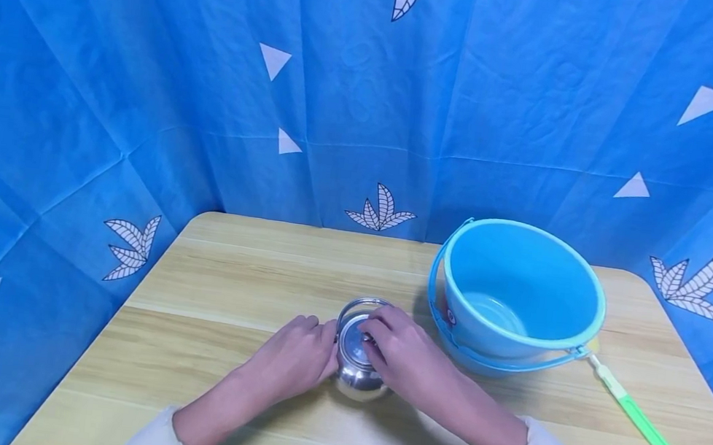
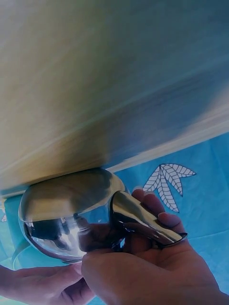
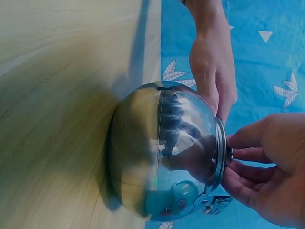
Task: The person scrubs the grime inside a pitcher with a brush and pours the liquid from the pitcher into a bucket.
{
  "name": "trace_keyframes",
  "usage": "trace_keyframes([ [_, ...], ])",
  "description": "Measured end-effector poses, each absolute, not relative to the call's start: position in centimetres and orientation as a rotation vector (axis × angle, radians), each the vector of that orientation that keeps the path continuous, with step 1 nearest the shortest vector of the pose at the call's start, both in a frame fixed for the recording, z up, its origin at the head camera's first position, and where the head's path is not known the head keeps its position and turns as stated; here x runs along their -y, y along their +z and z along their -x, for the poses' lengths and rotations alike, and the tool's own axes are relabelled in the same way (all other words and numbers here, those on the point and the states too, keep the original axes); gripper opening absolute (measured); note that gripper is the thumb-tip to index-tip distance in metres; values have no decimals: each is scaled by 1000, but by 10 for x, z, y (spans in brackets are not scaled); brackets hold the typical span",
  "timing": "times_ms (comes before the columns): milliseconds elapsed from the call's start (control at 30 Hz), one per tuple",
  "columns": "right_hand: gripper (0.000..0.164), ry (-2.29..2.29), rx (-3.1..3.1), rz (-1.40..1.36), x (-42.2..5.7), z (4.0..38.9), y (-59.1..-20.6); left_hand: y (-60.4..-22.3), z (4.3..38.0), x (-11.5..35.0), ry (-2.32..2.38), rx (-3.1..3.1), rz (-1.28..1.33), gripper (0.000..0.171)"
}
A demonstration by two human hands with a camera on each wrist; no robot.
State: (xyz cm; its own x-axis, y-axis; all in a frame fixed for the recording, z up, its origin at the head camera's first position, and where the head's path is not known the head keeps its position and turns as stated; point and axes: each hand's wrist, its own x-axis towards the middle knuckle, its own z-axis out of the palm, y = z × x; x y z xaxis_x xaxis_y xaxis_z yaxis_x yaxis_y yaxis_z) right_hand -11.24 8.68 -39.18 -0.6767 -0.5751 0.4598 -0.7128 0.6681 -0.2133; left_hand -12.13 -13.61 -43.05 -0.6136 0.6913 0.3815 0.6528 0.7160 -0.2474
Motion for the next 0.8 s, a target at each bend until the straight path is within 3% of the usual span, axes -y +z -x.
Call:
trace_keyframes([
  [800,22,534,2488,-1051,-85,114,-392,-431,122,137,105,2427,1033,24],
])
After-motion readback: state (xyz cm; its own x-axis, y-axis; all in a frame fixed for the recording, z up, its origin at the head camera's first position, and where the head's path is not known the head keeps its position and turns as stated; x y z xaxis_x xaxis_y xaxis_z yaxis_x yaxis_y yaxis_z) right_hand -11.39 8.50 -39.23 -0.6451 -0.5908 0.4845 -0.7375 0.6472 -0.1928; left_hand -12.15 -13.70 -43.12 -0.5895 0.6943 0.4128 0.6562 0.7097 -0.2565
